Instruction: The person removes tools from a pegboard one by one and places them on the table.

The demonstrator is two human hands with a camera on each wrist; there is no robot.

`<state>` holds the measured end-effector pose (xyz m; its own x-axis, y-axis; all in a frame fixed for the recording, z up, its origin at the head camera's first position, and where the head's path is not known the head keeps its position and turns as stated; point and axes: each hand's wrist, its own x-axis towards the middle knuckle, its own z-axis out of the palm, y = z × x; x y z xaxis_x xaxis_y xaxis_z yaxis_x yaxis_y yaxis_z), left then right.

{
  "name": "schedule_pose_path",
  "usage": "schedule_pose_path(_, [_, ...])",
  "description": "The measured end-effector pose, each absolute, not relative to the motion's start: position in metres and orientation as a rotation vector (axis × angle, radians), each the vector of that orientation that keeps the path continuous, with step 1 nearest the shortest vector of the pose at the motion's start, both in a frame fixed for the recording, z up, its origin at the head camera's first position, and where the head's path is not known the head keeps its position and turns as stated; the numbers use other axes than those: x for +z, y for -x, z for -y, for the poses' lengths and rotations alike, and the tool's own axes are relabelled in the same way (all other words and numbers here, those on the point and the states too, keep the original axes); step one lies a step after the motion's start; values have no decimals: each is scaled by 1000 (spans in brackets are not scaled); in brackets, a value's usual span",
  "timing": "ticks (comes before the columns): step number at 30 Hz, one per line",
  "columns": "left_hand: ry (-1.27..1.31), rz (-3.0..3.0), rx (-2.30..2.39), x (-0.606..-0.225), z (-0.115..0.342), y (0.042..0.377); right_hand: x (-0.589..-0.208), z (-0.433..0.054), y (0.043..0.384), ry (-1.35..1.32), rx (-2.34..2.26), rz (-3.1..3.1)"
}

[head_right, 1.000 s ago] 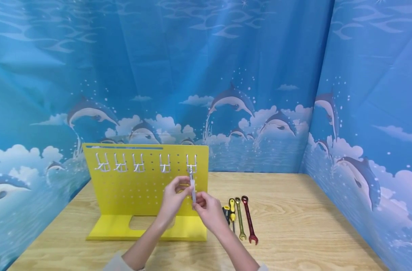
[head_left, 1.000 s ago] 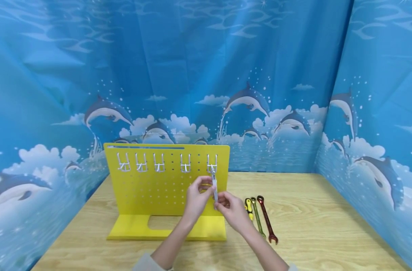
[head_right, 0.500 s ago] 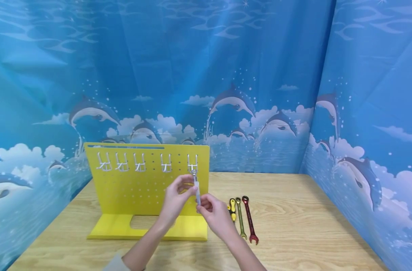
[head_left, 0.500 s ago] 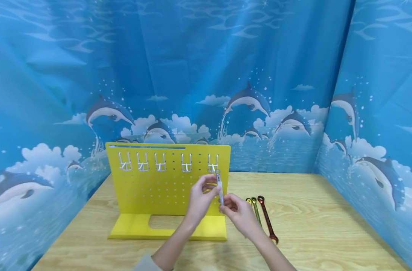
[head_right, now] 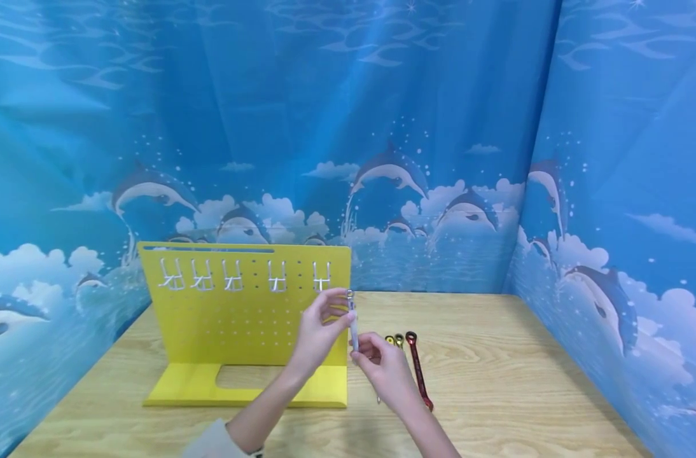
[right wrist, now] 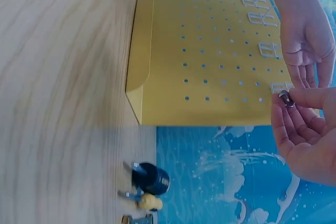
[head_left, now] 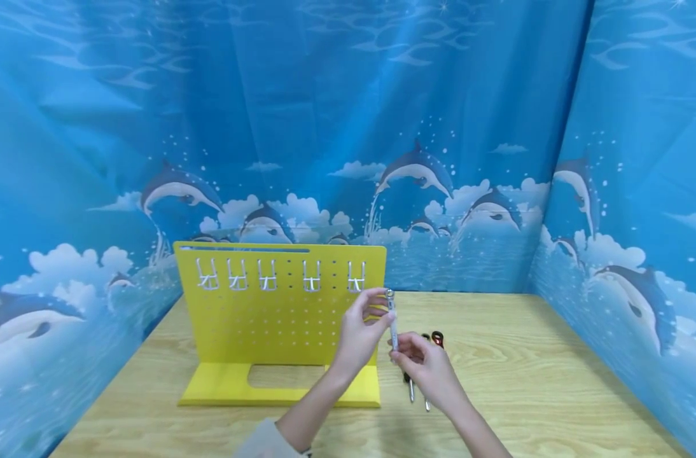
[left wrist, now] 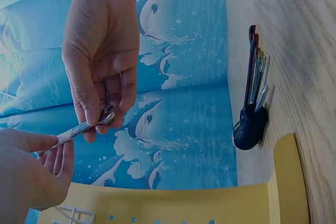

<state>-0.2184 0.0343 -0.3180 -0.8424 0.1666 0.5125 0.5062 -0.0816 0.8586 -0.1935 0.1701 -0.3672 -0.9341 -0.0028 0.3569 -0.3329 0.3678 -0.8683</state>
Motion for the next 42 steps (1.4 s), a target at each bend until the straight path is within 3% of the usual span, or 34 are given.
schedule_pose_path(10, [782,1932,-2060,-325,-56,223,-372,-192,185,-175,1572,2321])
schedule_pose_path(17, [764,1932,-2095,-357,-82,251,-379,-206,182,-164,1565,2318])
schedule_pose_path(23, [770,1949,-2099,-362,-98,255,-385,-219,181,-117,1487,2346])
schedule_pose_path(42, [731,1973,-2164,-379,-131,264,-401,-244,180,-186,1303,2288])
